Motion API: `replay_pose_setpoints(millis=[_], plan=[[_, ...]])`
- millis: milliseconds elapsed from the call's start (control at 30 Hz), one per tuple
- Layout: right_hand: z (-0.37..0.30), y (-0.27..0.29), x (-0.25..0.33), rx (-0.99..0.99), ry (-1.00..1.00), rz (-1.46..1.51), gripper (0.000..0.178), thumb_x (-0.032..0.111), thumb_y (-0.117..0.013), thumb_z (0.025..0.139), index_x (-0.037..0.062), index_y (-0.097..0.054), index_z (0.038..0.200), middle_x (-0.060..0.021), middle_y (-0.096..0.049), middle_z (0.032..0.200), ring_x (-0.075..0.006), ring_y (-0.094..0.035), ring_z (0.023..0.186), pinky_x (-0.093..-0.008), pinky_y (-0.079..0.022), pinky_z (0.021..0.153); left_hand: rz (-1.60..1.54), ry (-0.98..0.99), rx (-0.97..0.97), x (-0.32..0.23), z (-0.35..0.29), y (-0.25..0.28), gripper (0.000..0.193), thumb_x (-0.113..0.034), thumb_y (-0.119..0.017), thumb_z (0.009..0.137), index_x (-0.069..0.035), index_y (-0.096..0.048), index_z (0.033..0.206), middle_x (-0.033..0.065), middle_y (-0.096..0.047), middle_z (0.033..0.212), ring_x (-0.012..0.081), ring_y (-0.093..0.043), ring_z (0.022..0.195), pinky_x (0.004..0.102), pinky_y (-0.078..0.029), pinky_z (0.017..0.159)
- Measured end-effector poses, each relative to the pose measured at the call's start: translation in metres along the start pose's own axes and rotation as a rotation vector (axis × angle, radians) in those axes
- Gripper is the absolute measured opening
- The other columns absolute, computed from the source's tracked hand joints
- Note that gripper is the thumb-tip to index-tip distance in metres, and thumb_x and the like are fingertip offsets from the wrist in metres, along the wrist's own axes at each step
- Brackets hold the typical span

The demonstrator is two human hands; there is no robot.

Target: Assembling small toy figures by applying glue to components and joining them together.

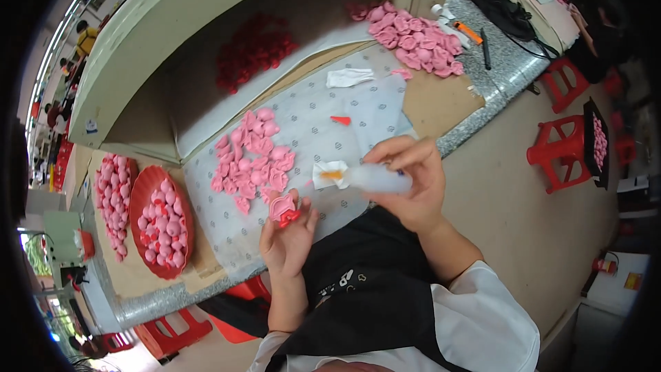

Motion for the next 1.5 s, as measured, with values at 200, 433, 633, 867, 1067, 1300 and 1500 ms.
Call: replay_pose_setpoints(millis=[200,433,633,867,1067,1300,1500], plan=[[0.057,0.122,-0.033,-0.063,-0.184,-0.462,0.024,-0.004,-0.051,0.071,0.0034,-0.042,0.092,-0.0108,-0.049,0.091,-0.0182,-0.054,0.080,-0.0270,-0.048,0.062,0.008,-0.055,-0.036,-0.009,0.003,-0.003,0.040,-0.017,-0.051,0.078,-0.011,-0.042,0.116,0.0148,-0.041,0.118,0.0287,-0.040,0.107,0.0408,-0.029,0.093],[0.089,0.124,-0.080,0.334,-0.025,-1.155,0.026,0.004,-0.057,0.071,0.0014,-0.049,0.095,-0.0114,-0.054,0.081,-0.0209,-0.055,0.077,-0.0288,-0.042,0.069,0.064,-0.048,-0.065,-0.001,0.011,-0.007,0.042,-0.018,-0.050,0.078,-0.011,-0.039,0.118,0.0150,-0.041,0.118,0.0289,-0.040,0.107,0.0408,-0.030,0.092],[0.077,0.151,-0.061,0.209,-0.391,-0.880,0.024,0.014,-0.065,0.067,0.0001,-0.057,0.085,-0.0054,-0.057,0.082,-0.0132,-0.052,0.073,-0.0242,-0.041,0.068,0.028,-0.048,-0.062,-0.001,0.011,-0.005,0.042,-0.019,-0.049,0.079,-0.011,-0.038,0.119,0.0159,-0.041,0.118,0.0294,-0.041,0.106,0.0410,-0.030,0.092],[0.066,0.152,-0.061,0.225,-0.345,-1.007,0.025,0.011,-0.063,0.066,-0.0001,-0.058,0.088,-0.0056,-0.057,0.085,-0.0119,-0.052,0.081,-0.0240,-0.039,0.072,0.005,-0.020,-0.076,0.004,0.017,-0.004,0.041,-0.018,-0.049,0.080,-0.012,-0.038,0.119,0.0162,-0.040,0.119,0.0285,-0.041,0.106,0.0403,-0.029,0.093],[0.040,0.082,-0.015,0.134,-0.390,-0.489,0.025,0.008,-0.065,0.064,0.0015,-0.059,0.088,-0.0104,-0.056,0.089,-0.0166,-0.053,0.083,-0.0266,-0.041,0.070,0.005,0.086,-0.023,0.018,0.025,-0.010,0.041,-0.017,-0.050,0.080,-0.008,-0.038,0.119,0.0158,-0.041,0.118,0.0271,-0.042,0.106,0.0374,-0.031,0.093],[0.018,-0.021,-0.017,0.652,-0.258,-0.206,0.029,0.012,-0.070,0.060,0.0025,-0.062,0.086,-0.0103,-0.051,0.094,-0.0102,-0.048,0.067,-0.0199,-0.038,0.058,0.112,0.197,0.033,0.023,0.015,-0.012,0.042,-0.020,-0.049,0.081,-0.006,-0.038,0.119,0.0119,-0.043,0.117,0.0242,-0.040,0.110,0.0375,-0.029,0.095],[0.012,-0.028,-0.020,0.721,-0.252,-0.239,0.029,0.012,-0.071,0.059,0.0034,-0.062,0.086,-0.0092,-0.049,0.095,-0.0085,-0.044,0.063,-0.0193,-0.036,0.055,0.088,0.221,0.124,0.023,0.013,-0.015,0.041,-0.019,-0.048,0.081,-0.006,-0.037,0.119,0.0115,-0.042,0.117,0.0259,-0.037,0.113,0.0402,-0.027,0.096]])
Point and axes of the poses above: each hand's wrist, its own z-axis towards the middle knuckle, its own y-axis out of the back of the hand, x = y × z, the point moved 3 cm from there along z, towards the middle knuckle
